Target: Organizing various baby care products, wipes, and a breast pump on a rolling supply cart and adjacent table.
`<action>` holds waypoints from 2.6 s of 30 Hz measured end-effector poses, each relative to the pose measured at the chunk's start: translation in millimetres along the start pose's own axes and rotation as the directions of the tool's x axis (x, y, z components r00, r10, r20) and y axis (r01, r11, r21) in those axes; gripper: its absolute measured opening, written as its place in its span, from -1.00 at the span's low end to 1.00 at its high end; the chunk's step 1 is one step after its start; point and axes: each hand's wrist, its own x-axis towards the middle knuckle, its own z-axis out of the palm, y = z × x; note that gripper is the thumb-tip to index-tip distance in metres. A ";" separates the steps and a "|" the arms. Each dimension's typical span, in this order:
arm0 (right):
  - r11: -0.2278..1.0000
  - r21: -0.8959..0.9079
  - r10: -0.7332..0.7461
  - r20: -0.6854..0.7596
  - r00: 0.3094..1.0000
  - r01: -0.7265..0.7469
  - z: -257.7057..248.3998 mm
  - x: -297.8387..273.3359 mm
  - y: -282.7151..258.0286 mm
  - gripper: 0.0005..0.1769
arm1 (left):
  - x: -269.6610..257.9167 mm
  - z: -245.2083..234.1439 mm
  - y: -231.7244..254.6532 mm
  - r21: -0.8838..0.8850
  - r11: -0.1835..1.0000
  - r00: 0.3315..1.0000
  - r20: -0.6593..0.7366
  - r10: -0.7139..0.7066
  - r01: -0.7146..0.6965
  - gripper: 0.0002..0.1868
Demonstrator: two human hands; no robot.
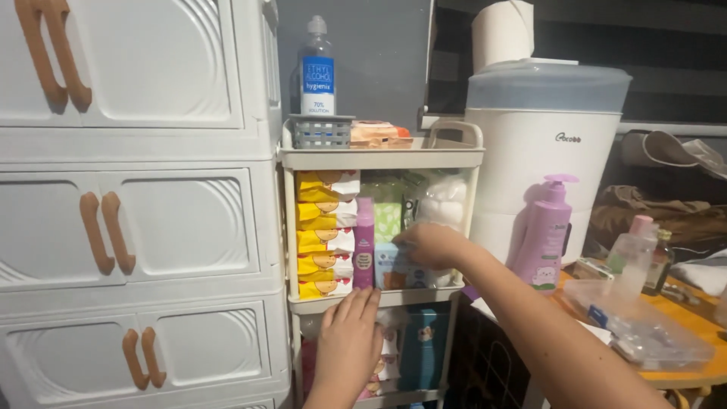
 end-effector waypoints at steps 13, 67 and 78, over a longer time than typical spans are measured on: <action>0.949 -0.197 0.259 0.046 0.965 -0.245 -17.6 -25.2 -29.3 -0.62 | 0.9 -0.4 1.9 0.071 0.997 0.999 0.016 0.030 -0.031 -0.41; 0.999 0.025 0.045 -0.134 0.990 -0.042 26.1 -35.6 -24.5 -0.38 | 69.9 -44.6 -14.3 0.500 0.858 0.987 -0.038 0.154 -0.115 -0.58; 0.964 0.261 0.197 -0.551 0.811 -0.057 -52.1 -89.1 -32.3 -0.43 | 84.7 -11.8 -6.9 0.498 0.835 0.966 0.027 0.257 -0.236 -0.61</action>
